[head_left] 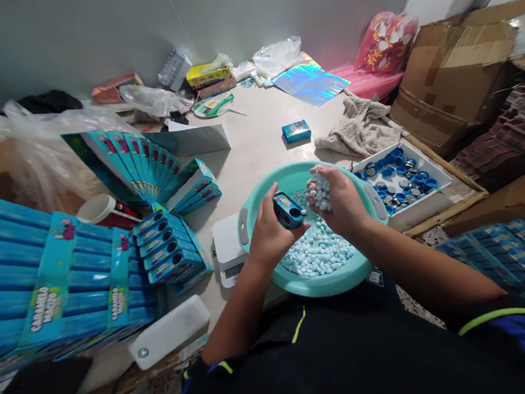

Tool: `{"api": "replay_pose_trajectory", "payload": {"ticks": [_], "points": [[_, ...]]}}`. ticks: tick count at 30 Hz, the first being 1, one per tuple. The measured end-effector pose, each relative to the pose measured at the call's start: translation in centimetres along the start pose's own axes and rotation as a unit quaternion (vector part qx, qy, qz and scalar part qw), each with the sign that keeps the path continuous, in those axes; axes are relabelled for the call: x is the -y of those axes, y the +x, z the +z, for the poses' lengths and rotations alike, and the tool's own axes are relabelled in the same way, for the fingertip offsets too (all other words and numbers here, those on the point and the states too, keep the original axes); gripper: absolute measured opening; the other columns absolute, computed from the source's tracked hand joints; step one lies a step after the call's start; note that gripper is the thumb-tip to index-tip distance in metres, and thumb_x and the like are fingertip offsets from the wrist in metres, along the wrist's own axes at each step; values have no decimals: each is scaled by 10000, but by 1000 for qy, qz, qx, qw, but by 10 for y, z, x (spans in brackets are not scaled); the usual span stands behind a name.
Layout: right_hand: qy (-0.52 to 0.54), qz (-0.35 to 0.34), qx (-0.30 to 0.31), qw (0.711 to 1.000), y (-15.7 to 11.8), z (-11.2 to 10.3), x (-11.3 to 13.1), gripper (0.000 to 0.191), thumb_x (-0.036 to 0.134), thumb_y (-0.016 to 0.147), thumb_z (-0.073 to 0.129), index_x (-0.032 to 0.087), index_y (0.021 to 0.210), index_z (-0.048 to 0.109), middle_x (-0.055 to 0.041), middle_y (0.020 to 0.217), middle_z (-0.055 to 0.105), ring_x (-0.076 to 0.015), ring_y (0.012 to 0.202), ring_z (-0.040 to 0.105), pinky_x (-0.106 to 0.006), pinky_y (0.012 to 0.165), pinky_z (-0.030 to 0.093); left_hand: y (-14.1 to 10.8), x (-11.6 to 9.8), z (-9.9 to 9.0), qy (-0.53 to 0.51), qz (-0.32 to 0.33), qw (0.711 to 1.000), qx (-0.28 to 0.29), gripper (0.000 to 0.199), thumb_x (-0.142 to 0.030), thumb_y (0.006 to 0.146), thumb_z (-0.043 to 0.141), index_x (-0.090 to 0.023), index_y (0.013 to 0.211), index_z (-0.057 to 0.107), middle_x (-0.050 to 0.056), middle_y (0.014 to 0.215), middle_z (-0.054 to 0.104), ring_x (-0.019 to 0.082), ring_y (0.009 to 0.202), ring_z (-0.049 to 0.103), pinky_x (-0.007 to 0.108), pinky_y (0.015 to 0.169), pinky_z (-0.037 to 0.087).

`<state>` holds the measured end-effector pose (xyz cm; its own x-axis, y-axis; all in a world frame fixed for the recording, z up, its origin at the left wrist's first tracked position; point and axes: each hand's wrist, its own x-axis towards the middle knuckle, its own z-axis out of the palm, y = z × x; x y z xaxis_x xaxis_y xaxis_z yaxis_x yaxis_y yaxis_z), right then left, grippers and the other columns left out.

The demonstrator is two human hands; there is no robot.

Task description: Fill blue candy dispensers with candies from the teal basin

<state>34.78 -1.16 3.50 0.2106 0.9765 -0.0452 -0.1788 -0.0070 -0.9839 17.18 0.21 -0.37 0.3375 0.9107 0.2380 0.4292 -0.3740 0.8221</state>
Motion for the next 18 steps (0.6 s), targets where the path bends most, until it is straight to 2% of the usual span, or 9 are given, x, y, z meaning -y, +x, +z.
{"api": "replay_pose_trajectory", "payload": {"ticks": [3, 6, 11, 18], "points": [[108, 12, -49, 993, 0, 22, 0, 345, 563, 865, 561, 265, 1008, 459, -8, 798, 541, -153, 618, 547, -292, 512, 454, -2, -4, -1, -9, 9, 1000, 28, 1067, -429, 690, 948, -262, 1597, 411, 164, 1533, 550, 395, 1385, 572, 568, 1182, 489], [134, -7, -36, 990, -3, 34, -3, 338, 547, 854, 605, 261, 986, 482, -4, 822, 577, -148, 643, 568, -304, 596, 521, -4, -8, -2, -4, 13, 999, 37, 1029, -388, 721, 918, -260, 1605, 407, 159, 1527, 558, 408, 1366, 594, 533, 1163, 514], [119, -50, -23, 991, -8, 32, -9, 288, 523, 877, 587, 260, 948, 493, 8, 798, 608, -164, 749, 621, -314, 729, 560, -2, -9, -2, 8, 20, 999, 37, 1010, -366, 722, 887, -270, 1609, 415, 144, 1492, 587, 426, 1349, 614, 515, 1127, 544], [119, -72, -5, 990, -10, 27, -12, 270, 477, 888, 600, 258, 867, 442, 9, 768, 616, -168, 760, 614, -336, 791, 565, -5, -9, -2, 10, 46, 998, 50, 962, -388, 758, 897, -310, 1588, 416, 146, 1528, 560, 397, 1377, 587, 547, 1141, 527]]}}
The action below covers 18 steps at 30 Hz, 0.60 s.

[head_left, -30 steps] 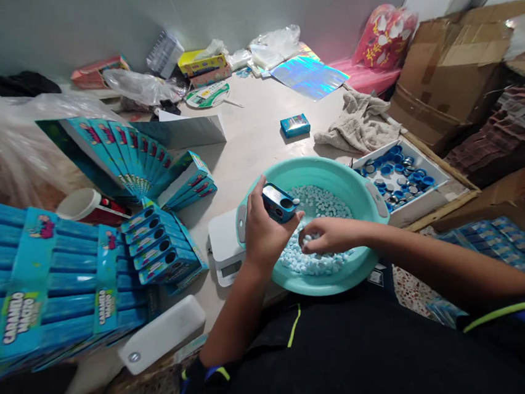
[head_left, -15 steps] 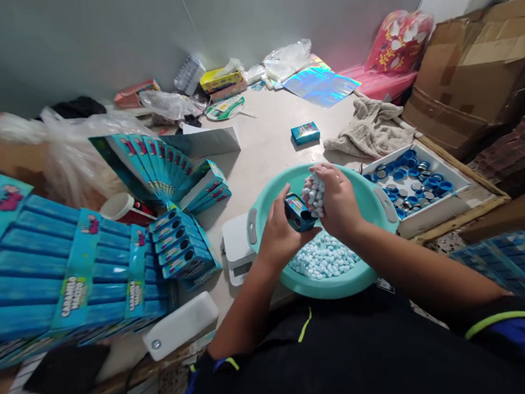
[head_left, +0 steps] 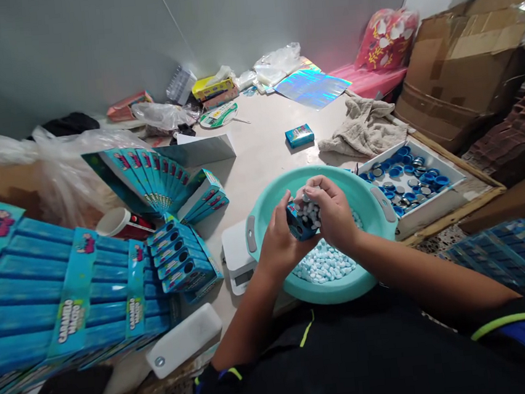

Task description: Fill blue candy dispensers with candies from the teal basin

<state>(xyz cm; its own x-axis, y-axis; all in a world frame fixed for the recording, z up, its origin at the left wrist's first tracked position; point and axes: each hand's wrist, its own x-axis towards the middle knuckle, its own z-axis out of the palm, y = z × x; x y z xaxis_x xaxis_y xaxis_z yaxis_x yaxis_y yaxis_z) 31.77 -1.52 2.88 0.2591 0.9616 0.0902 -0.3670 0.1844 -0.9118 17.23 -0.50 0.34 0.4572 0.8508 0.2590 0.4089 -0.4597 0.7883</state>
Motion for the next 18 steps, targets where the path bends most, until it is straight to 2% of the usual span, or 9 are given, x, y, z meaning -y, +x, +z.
{"api": "replay_pose_trajectory", "payload": {"ticks": [3, 6, 9, 11, 15, 18], "points": [[12, 5, 20, 1000, 2, -2, 2, 250, 459, 877, 613, 250, 827, 486, 4, 753, 625, -171, 762, 612, -349, 821, 570, 1, 0, -1, 9, -1, 1000, -6, 968, -418, 755, 913, -297, 1582, 425, 153, 1533, 557, 412, 1390, 572, 555, 1153, 518], [-32, -19, 35, 999, 1, -4, 5, 241, 464, 897, 566, 245, 800, 537, -9, 755, 635, -189, 811, 645, -370, 866, 576, 3, 2, 0, -9, 6, 1000, -12, 980, -448, 732, 926, -270, 1561, 435, 159, 1492, 585, 407, 1375, 582, 590, 1140, 524], [-74, -60, 56, 994, -4, -5, 7, 267, 475, 916, 536, 247, 780, 563, -26, 797, 669, -211, 883, 679, -392, 908, 579, 5, 2, 1, -1, 67, 998, -22, 810, -355, 764, 899, -241, 1464, 506, 150, 1443, 600, 378, 1358, 585, 559, 1135, 535], [-70, -78, 64, 992, -7, -5, 6, 259, 466, 922, 544, 249, 785, 579, -32, 829, 689, -221, 926, 694, -404, 927, 580, 4, 1, 1, 7, 80, 996, -25, 723, -303, 764, 887, -223, 1396, 546, 149, 1405, 602, 382, 1325, 599, 538, 1108, 557], [0, -85, 71, 994, -10, -5, 3, 191, 435, 951, 599, 255, 914, 650, -30, 903, 730, -227, 989, 714, -415, 965, 575, 3, 1, 1, -13, 71, 997, 2, 678, -272, 741, 900, -211, 1339, 586, 126, 1328, 628, 388, 1297, 619, 517, 1104, 566], [26, -82, 98, 991, -12, -7, 3, 204, 450, 973, 614, 274, 1054, 675, -31, 1003, 759, -231, 1035, 717, -427, 999, 564, 3, 3, 0, -12, 79, 997, 9, 638, -332, 741, 928, -205, 1277, 605, 142, 1337, 616, 363, 1269, 644, 537, 1058, 589]]}}
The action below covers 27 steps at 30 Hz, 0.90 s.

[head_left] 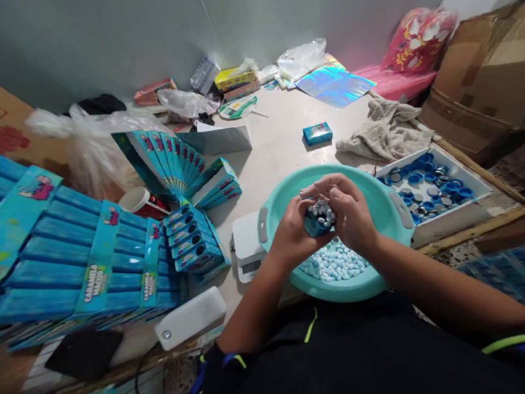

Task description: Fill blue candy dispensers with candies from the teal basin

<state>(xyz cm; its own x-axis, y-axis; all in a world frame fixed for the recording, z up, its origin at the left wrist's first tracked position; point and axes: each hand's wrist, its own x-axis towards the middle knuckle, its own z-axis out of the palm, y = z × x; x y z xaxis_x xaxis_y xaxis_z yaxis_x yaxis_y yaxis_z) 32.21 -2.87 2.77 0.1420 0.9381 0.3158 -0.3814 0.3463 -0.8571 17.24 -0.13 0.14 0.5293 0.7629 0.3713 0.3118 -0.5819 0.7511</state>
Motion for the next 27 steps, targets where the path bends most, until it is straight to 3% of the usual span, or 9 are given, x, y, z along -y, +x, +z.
{"api": "replay_pose_trajectory", "payload": {"ticks": [4, 6, 9, 12, 15, 19, 23, 27], "points": [[-87, -10, 4, 996, 0, -8, 2, 264, 473, 1028, 545, 280, 1113, 705, -50, 1211, 736, -233, 1182, 667, -424, 1075, 509, -2, 1, -1, 7, 33, 999, -7, 564, -359, 770, 928, -213, 1232, 638, 175, 1460, 571, 365, 1386, 587, 568, 1120, 551], [-171, 6, -19, 985, 2, -14, 2, 279, 462, 1026, 542, 255, 1070, 724, -68, 1212, 719, -239, 1197, 648, -414, 1058, 504, -3, 1, -2, 0, 33, 999, -15, 523, -363, 782, 927, -223, 1214, 667, 176, 1489, 563, 367, 1436, 554, 558, 1141, 540], [-260, 48, -22, 964, 5, -20, 1, 272, 438, 964, 607, 208, 1011, 745, -85, 1088, 711, -242, 1071, 666, -381, 922, 530, -4, 1, -4, -3, 14, 999, -44, 451, -365, 797, 920, -232, 1169, 702, 176, 1501, 561, 370, 1495, 501, 548, 1152, 533], [-323, 54, 24, 944, 6, -21, 2, 279, 408, 952, 611, 182, 991, 771, -73, 982, 691, -204, 906, 655, -331, 780, 501, -5, 3, -4, -1, -12, 997, -73, 386, -347, 806, 912, -241, 1110, 698, 153, 1417, 623, 358, 1509, 488, 549, 1163, 518], [-373, 36, 61, 925, 4, -19, 4, 269, 362, 976, 592, 179, 985, 790, -57, 916, 671, -168, 810, 618, -301, 702, 447, -5, 7, -2, 4, -41, 994, -97, 509, -370, 786, 924, -246, 1186, 633, 151, 1411, 637, 356, 1472, 528, 566, 1163, 508], [-390, 8, 64, 919, 4, -18, 6, 315, 356, 996, 598, 171, 807, 770, -44, 818, 640, -145, 737, 579, -298, 685, 423, -6, 9, 1, 2, -56, 992, -110, 678, -394, 751, 946, -244, 1273, 540, 187, 1535, 557, 349, 1400, 598, 565, 1154, 513], [-386, 3, 51, 921, 4, -17, 5, 299, 371, 972, 657, 180, 770, 767, -16, 739, 582, -123, 654, 517, -297, 629, 385, -7, 7, 0, -29, -30, 996, -80, 747, -394, 734, 962, -260, 1327, 527, 185, 1541, 559, 353, 1416, 585, 545, 1131, 537], [-326, 51, 32, 944, 3, -17, 3, 277, 456, 946, 700, 186, 924, 756, 7, 721, 570, -128, 654, 505, -292, 623, 391, -9, 4, 0, -37, -27, 997, -67, 879, -445, 738, 957, -277, 1460, 487, 174, 1513, 588, 351, 1365, 623, 524, 1084, 572]]}}
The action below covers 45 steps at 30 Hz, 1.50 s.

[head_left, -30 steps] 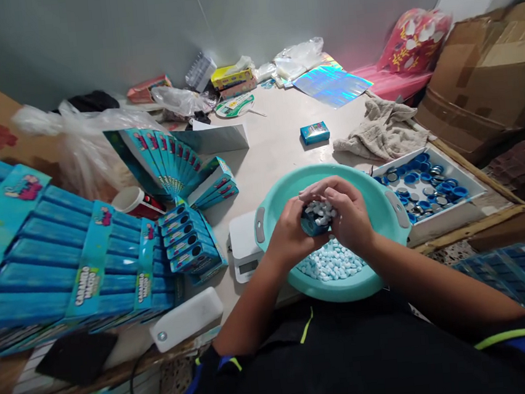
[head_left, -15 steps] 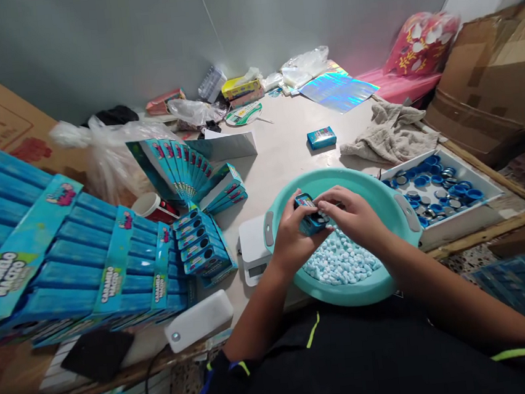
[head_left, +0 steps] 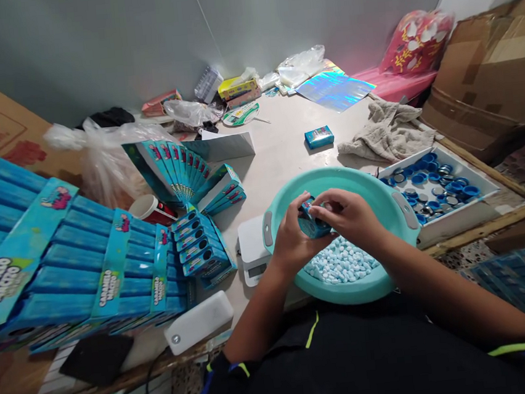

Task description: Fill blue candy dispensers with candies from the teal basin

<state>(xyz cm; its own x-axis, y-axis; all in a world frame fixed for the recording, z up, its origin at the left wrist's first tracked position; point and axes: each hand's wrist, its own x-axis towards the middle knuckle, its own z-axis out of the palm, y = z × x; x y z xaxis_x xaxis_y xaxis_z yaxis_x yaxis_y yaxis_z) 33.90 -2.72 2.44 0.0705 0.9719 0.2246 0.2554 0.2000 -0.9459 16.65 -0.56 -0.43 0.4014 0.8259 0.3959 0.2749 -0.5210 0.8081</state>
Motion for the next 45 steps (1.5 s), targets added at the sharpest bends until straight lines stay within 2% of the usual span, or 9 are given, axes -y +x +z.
{"api": "replay_pose_trajectory", "payload": {"ticks": [6, 8, 11, 17, 20, 23, 32, 39, 45], "points": [[117, 48, -24, 992, 4, 0, -6, 351, 456, 1026, 520, 211, 1196, 706, -11, 816, 606, -153, 725, 555, -295, 670, 452, 0, -4, 0, 6, 17, 997, -77, 904, -474, 726, 962, -262, 1475, 502, 159, 1497, 597, 338, 1356, 625, 498, 1103, 567], [46, 35, -21, 998, 4, -6, -6, 318, 390, 1022, 512, 221, 1185, 726, -30, 857, 633, -166, 752, 575, -314, 702, 469, 2, -6, -6, -2, 16, 988, -153, 872, -495, 721, 961, -265, 1440, 525, 146, 1488, 602, 331, 1356, 622, 491, 1095, 570], [-135, 9, 84, 987, -1, -20, -1, 323, 331, 1036, 483, 236, 1185, 753, -85, 1080, 691, -210, 905, 637, -362, 806, 494, 5, -7, -31, 15, 21, 964, -264, 845, -516, 737, 939, -256, 1426, 524, 133, 1478, 593, 317, 1363, 606, 484, 1118, 552], [-334, 76, 346, 874, -27, -33, 1, 533, 449, 1028, 589, 275, 1532, 577, -152, 1442, 608, -297, 1117, 672, -409, 914, 532, -14, 20, -95, 239, -33, 925, -293, 679, -448, 712, 958, -217, 1270, 647, 134, 1399, 562, 329, 1353, 567, 484, 1161, 493], [-369, 131, 430, 814, -35, -24, -5, 744, 437, 953, 699, 323, 1641, 442, -164, 1511, 562, -347, 1191, 661, -412, 910, 539, -32, 43, -102, 279, -83, 908, -302, 688, -496, 674, 978, -206, 1195, 634, 135, 1308, 557, 335, 1286, 575, 509, 1160, 477], [-396, 102, 489, 771, -37, -16, -13, 695, 360, 860, 782, 308, 1527, 597, -154, 1402, 625, -392, 1245, 632, -411, 929, 529, -44, 60, -98, 276, -126, 910, -283, 775, -622, 671, 944, -196, 1213, 590, 153, 1275, 536, 345, 1230, 579, 525, 1113, 499], [-413, 116, 508, 747, -32, -10, -16, 645, 218, 801, 778, 217, 1433, 645, -141, 1295, 721, -360, 1155, 699, -360, 841, 502, -57, 56, -131, 116, -148, 970, -157, 1147, -981, 624, 692, -231, 1473, 507, 229, 1590, 384, 427, 1450, 504, 572, 1138, 513], [-425, 181, 504, 730, -25, -10, -8, 365, 235, 893, 753, 203, 1257, 733, -83, 1118, 761, -235, 954, 688, -282, 683, 372, -67, 11, -168, 159, 7, 944, -289, 363, -570, 1006, 650, -239, 1120, 746, 58, 1230, 695, 273, 1143, 719, 468, 970, 631], [-441, 200, 498, 719, -26, -6, -9, 298, 219, 900, 713, 196, 1196, 742, -74, 1083, 752, -214, 902, 651, -284, 656, 331, -67, 2, -174, 187, -35, 935, -297, 296, -469, 1044, 621, -264, 1232, 722, 42, 1225, 710, 240, 992, 746, 463, 853, 657]]}}
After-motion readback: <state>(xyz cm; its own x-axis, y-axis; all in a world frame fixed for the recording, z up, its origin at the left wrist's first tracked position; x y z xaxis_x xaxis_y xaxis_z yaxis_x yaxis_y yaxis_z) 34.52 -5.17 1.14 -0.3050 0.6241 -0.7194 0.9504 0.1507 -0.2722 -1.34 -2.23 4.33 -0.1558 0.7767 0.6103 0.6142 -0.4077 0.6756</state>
